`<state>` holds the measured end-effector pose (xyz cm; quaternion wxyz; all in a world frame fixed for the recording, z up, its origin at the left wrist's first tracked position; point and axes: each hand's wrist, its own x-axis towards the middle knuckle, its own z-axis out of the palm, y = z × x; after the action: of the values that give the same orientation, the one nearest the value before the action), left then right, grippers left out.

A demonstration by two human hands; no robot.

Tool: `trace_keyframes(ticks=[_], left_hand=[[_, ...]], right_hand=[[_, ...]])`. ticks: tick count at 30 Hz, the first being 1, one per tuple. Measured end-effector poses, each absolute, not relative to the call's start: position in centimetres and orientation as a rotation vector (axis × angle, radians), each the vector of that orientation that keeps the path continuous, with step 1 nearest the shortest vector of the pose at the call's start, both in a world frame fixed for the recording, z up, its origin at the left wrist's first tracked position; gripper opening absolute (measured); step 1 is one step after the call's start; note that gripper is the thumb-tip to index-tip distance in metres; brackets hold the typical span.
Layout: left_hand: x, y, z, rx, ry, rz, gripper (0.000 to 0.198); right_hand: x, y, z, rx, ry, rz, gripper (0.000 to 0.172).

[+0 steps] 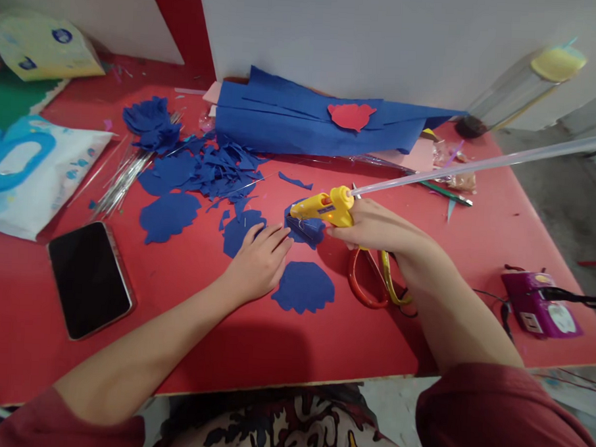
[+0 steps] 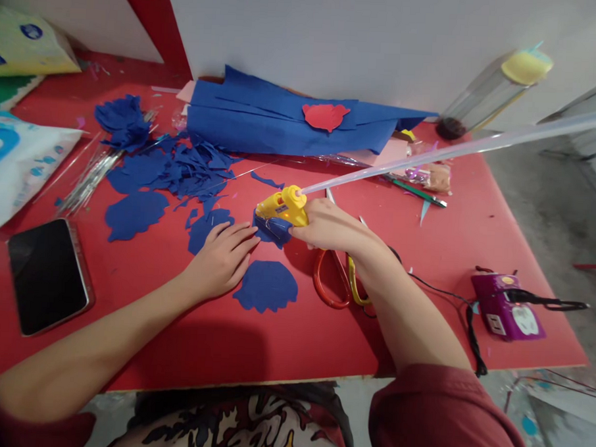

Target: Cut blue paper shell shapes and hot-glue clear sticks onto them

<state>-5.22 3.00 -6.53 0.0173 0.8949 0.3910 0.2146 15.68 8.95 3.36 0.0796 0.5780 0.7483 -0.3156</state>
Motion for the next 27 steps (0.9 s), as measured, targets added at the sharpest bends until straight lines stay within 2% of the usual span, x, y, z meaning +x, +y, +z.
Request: trace_keyframes(ticks=[12,19,27], left_hand=[[-5.21,3.04,-6.46,2.821,1.211,0.669,0.030],[-5.22,3.04,-6.39,2.818,1.212,0.658,0.030],[-5.22,3.03,-6.48,2.772,1.216,0.642,0.032]], right_hand=[[15.88,8.97,3.14,1.738,2.261,-0.949,0.029],[15.95,9.15,3.13,1.647,2.303,-0.962,0.037],[15.68,9.08,3.34,1.710,2.244,-0.952,0.032]])
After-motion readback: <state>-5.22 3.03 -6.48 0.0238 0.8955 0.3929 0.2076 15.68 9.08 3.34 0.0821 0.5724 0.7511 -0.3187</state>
